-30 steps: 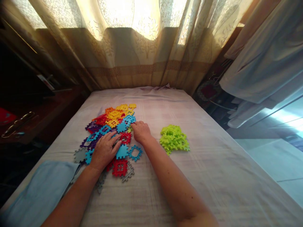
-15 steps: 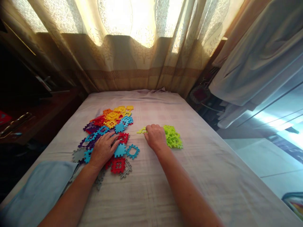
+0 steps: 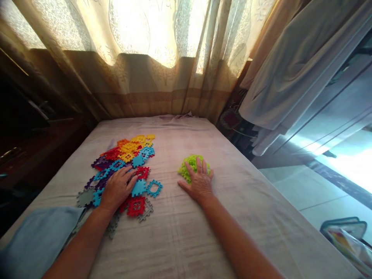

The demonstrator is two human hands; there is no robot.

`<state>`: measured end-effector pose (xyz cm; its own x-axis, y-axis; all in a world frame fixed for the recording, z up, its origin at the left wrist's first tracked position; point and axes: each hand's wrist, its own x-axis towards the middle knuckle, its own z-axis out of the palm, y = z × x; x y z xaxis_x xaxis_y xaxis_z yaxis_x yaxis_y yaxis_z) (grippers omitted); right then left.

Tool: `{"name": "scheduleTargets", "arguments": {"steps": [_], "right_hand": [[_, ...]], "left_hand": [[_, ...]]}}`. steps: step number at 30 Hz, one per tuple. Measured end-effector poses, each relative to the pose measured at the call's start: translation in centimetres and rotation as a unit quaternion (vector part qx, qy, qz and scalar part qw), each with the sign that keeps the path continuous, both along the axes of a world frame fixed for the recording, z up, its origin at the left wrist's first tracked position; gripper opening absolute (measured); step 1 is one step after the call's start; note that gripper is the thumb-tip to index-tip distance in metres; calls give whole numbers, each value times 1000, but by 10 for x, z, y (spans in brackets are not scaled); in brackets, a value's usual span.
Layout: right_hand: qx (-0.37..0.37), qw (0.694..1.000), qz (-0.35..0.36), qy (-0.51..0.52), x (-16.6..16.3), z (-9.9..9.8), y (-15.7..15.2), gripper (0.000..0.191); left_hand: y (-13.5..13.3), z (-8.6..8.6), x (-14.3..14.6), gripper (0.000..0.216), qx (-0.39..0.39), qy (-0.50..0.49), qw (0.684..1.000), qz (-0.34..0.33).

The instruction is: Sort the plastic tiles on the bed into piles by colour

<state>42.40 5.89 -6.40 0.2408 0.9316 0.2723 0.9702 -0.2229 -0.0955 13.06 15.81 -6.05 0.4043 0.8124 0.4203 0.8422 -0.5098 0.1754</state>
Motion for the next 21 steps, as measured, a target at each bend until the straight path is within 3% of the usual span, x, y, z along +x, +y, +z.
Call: {"name": "scheduleTargets", "arguments": {"steps": [9,21], "right_hand": [[4,998,-56,33,29,-2,78,59],[8,986,-140,87,112,-5,203,63]], "left_hand": [[2,-6,-4,42,21,17,1000,-4],[-1,-15,-9,37,11,3,1000,7]]}}
